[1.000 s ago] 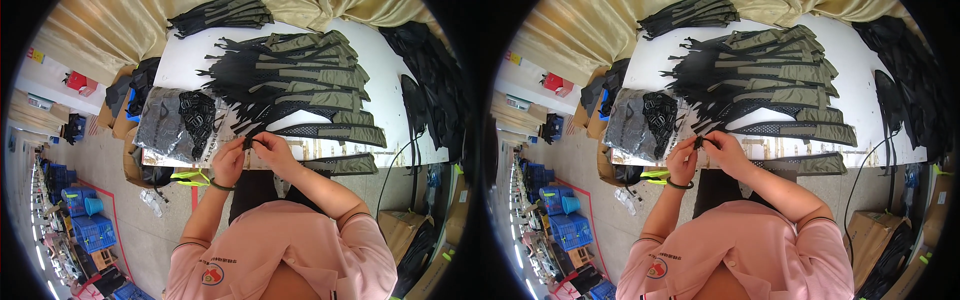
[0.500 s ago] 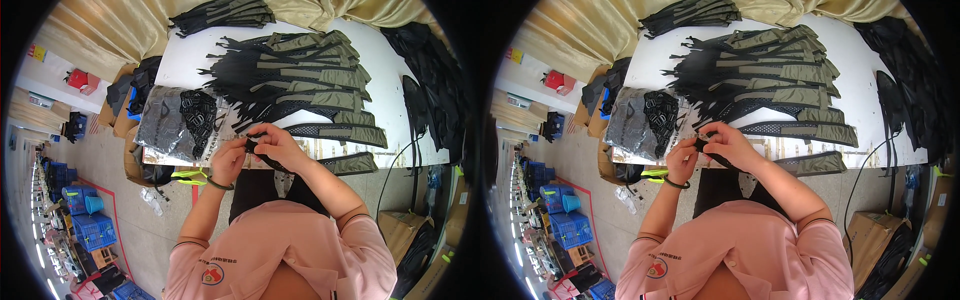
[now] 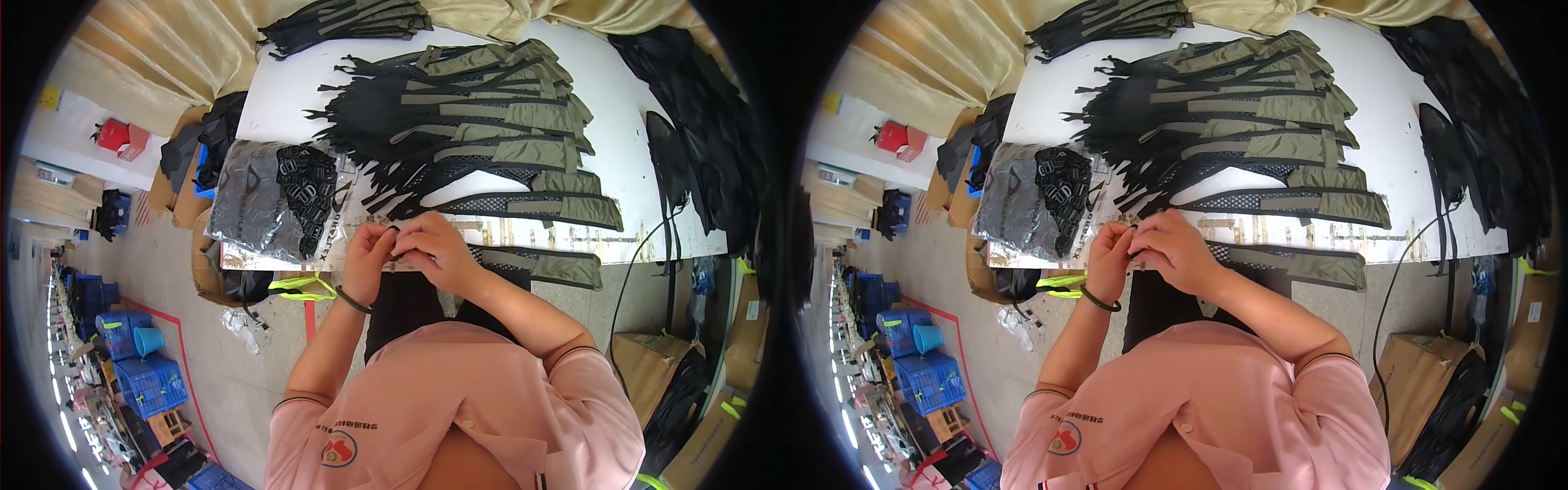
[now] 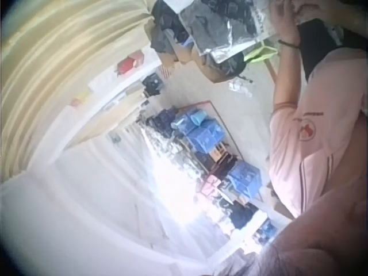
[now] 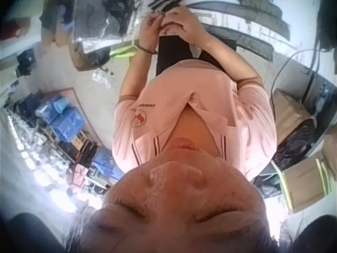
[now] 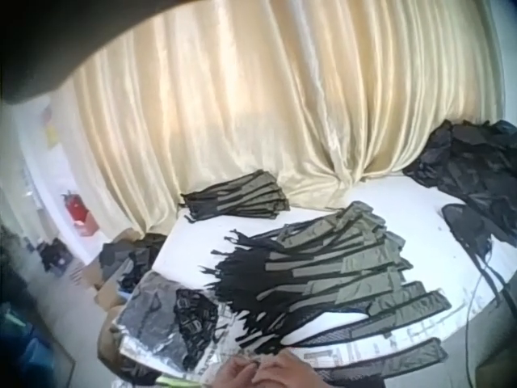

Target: Inspecting and organizing black mesh straps and buckles on a workbench.

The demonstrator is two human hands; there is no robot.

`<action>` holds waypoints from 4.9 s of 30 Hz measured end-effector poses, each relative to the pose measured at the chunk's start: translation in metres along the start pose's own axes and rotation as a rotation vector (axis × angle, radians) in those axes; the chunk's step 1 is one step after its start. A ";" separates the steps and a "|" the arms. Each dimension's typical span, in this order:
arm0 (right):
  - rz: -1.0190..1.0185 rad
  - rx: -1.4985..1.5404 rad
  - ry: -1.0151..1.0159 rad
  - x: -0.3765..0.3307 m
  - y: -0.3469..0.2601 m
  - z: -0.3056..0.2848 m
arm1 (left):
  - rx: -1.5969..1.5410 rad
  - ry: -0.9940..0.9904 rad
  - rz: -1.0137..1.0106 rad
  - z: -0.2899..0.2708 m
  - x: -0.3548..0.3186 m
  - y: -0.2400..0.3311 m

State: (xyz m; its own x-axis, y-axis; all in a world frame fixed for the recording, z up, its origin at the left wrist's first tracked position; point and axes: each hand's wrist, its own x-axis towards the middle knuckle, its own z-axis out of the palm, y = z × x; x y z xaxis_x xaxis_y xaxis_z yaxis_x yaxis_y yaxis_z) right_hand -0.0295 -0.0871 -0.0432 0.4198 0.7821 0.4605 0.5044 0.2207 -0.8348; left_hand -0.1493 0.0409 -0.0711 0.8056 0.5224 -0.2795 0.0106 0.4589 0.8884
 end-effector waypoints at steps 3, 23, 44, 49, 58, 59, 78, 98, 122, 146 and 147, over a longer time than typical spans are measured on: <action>0.411 0.422 -0.112 0.001 -0.001 -0.002 | 0.107 0.042 0.100 0.003 -0.003 0.004; 0.899 0.897 0.103 0.001 0.001 0.009 | 0.166 -0.163 0.315 -0.004 -0.018 0.000; 0.119 -0.757 -0.252 0.021 0.068 -0.006 | 1.228 -0.128 0.062 -0.101 -0.067 -0.001; 0.405 -0.075 -0.329 0.023 0.059 0.005 | 0.635 -0.007 0.214 -0.055 -0.018 0.019; 0.234 0.022 -0.399 0.015 0.042 0.021 | 0.358 -0.021 0.149 -0.044 0.009 0.008; 0.214 -0.014 -0.428 0.016 0.043 0.022 | 0.426 -0.014 0.140 -0.049 0.010 0.011; 0.535 0.147 -0.380 0.026 0.055 0.010 | 1.248 0.355 0.536 -0.118 0.057 0.049; 0.995 0.932 -0.208 0.015 0.039 0.007 | 0.331 -0.036 0.347 -0.021 0.011 -0.006; 0.064 0.194 -0.056 0.005 0.024 0.014 | -0.294 -0.137 -0.087 -0.012 0.001 0.005; 0.704 0.541 -0.039 0.004 0.024 0.011 | 0.244 0.034 0.269 -0.001 -0.008 -0.002; 0.726 0.619 0.020 0.003 0.022 0.012 | 0.267 0.028 0.300 0.000 -0.009 -0.002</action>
State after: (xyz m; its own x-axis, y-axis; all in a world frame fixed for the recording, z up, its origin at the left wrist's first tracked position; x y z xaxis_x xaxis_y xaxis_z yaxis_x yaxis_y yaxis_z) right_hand -0.0260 -0.0730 -0.0641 0.4893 0.8405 -0.2325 -0.3706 -0.0409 -0.9279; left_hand -0.1568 0.0354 -0.0699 0.7798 0.6260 0.0006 -0.0667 0.0821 0.9944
